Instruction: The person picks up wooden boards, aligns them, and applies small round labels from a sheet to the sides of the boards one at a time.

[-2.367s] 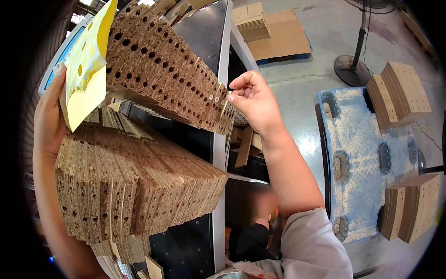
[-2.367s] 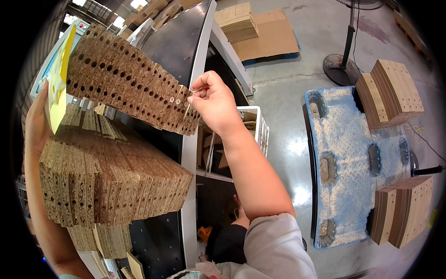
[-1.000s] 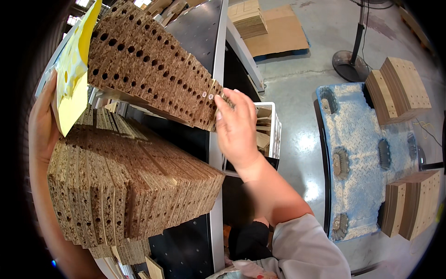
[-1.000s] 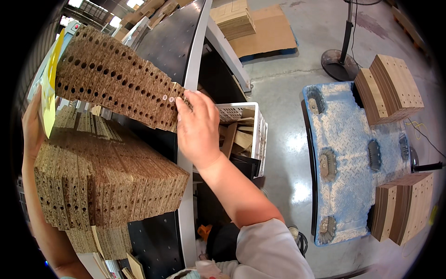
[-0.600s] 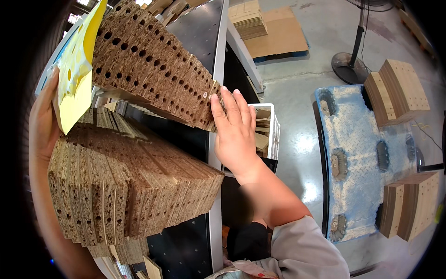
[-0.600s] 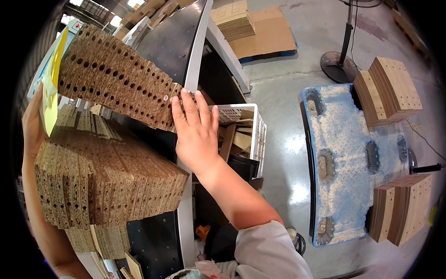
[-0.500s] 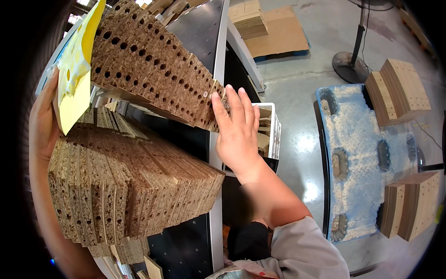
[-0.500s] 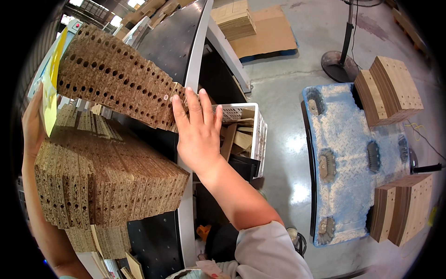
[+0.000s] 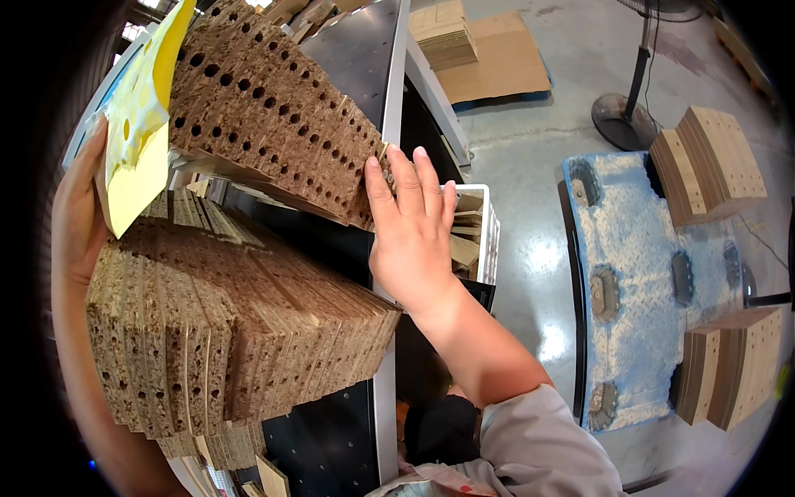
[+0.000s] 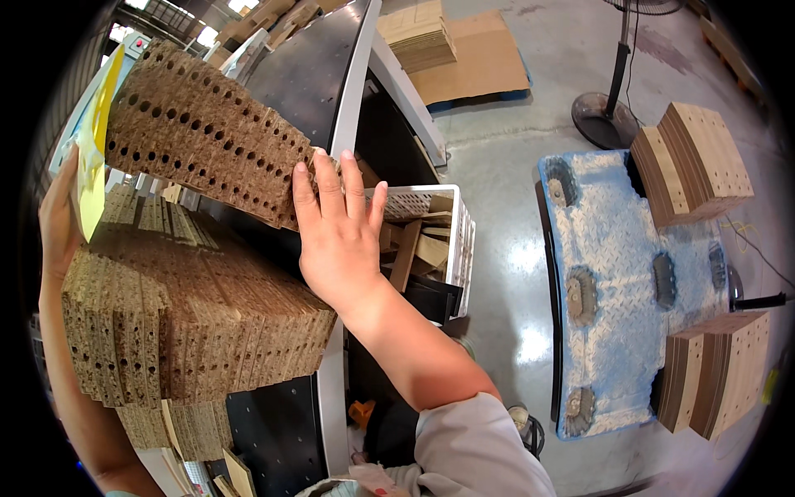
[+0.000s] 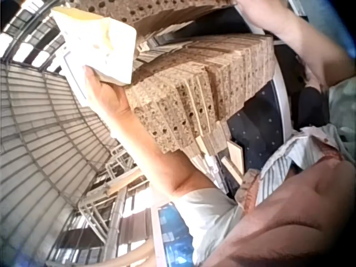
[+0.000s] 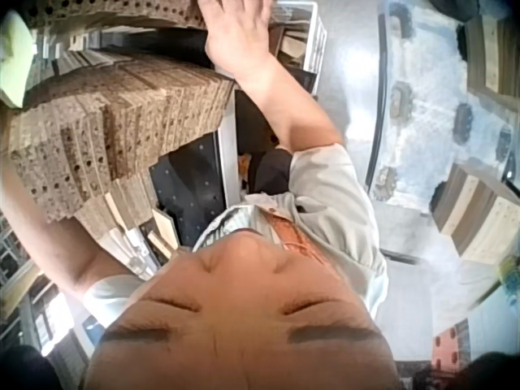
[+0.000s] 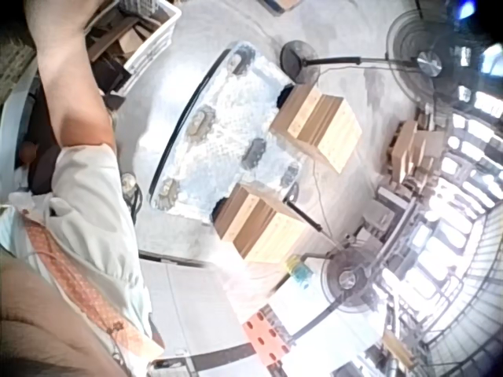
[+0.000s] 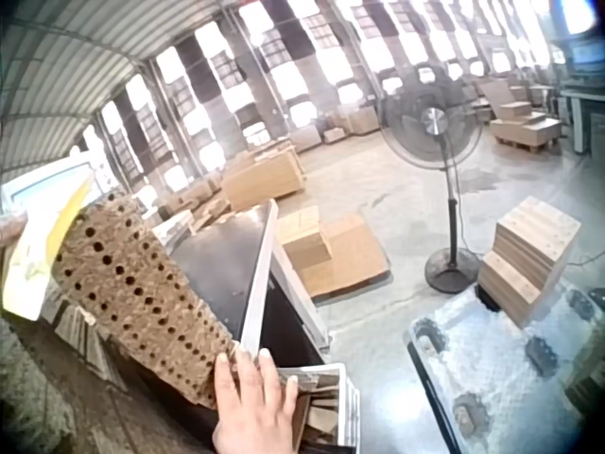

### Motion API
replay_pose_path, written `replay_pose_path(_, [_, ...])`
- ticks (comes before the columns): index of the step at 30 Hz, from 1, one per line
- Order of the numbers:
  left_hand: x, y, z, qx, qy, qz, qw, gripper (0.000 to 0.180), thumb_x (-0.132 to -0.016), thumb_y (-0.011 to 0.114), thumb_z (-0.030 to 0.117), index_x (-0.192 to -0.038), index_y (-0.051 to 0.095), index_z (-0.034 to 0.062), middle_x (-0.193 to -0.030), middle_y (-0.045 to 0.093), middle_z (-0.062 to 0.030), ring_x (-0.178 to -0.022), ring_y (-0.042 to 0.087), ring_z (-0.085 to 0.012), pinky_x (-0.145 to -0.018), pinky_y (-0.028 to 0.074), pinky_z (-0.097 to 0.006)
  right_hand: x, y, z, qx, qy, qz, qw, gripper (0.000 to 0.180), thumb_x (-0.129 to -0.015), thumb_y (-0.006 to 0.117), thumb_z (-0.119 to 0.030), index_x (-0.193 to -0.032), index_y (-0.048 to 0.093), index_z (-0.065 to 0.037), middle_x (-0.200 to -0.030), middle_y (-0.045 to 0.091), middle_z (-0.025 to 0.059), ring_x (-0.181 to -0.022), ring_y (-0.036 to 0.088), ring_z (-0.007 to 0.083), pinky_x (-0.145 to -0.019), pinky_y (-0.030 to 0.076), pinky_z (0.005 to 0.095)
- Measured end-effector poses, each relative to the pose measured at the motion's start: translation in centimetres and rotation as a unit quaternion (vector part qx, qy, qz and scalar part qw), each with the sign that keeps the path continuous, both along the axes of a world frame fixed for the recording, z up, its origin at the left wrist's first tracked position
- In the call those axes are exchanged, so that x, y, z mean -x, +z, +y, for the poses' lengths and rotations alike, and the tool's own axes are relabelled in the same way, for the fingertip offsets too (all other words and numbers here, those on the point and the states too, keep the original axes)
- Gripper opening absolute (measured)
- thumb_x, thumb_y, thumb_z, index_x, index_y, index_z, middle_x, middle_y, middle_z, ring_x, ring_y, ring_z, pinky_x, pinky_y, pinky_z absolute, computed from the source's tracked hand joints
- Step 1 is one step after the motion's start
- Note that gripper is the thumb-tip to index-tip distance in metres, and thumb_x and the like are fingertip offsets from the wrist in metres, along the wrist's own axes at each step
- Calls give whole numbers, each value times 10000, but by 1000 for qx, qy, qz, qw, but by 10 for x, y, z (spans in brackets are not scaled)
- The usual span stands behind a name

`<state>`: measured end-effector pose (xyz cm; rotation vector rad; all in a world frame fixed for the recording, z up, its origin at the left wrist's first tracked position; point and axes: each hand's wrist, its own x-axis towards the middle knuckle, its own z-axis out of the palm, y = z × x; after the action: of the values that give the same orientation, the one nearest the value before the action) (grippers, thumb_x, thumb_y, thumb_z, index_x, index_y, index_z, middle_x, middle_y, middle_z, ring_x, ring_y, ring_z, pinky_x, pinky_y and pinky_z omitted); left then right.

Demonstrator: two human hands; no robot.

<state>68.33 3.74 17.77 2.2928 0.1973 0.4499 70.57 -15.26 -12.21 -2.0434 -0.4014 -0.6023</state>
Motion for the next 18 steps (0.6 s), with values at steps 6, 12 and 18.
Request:
replay_pose_path(6, [0, -5, -7, 4, -7, 8, 1000, 430, -959, 402, 241, -1326, 377, 19, -1224, 501, -45, -1010, 544, -89, -835, 461, -222, 5, 8, -3, 24, 5, -5, 1000, 478, -762, 492, -35, -1236, 452, 4, -1375, 301, 144, -1294, 231, 352, -972, 188, 650])
replay_pose_path(12, [-1, -9, -19, 38, -7, 15, 999, 434, -950, 418, 246, -1303, 392, -6, -1163, 548, -74, -960, 589, -124, -788, 499, -246, 3, 17, -8, 75, -5, 4, 997, 488, -765, 467, -21, -1249, 427, 24, -1378, 282, 146, -1306, 203, 355, -977, 179, 656])
replay_pose_path(18, [-2, -16, -30, 132, -37, 25, 990, 397, -914, 490, 254, -1166, 474, -54, -1064, 590, -141, -882, 619, -168, -762, 510, -264, 50, -4, -40, 46, 45, 97, 993, 573, -761, 443, 4, -1323, 342, -40, -1407, 269, 130, -1328, 197, 310, -1027, 180, 575])
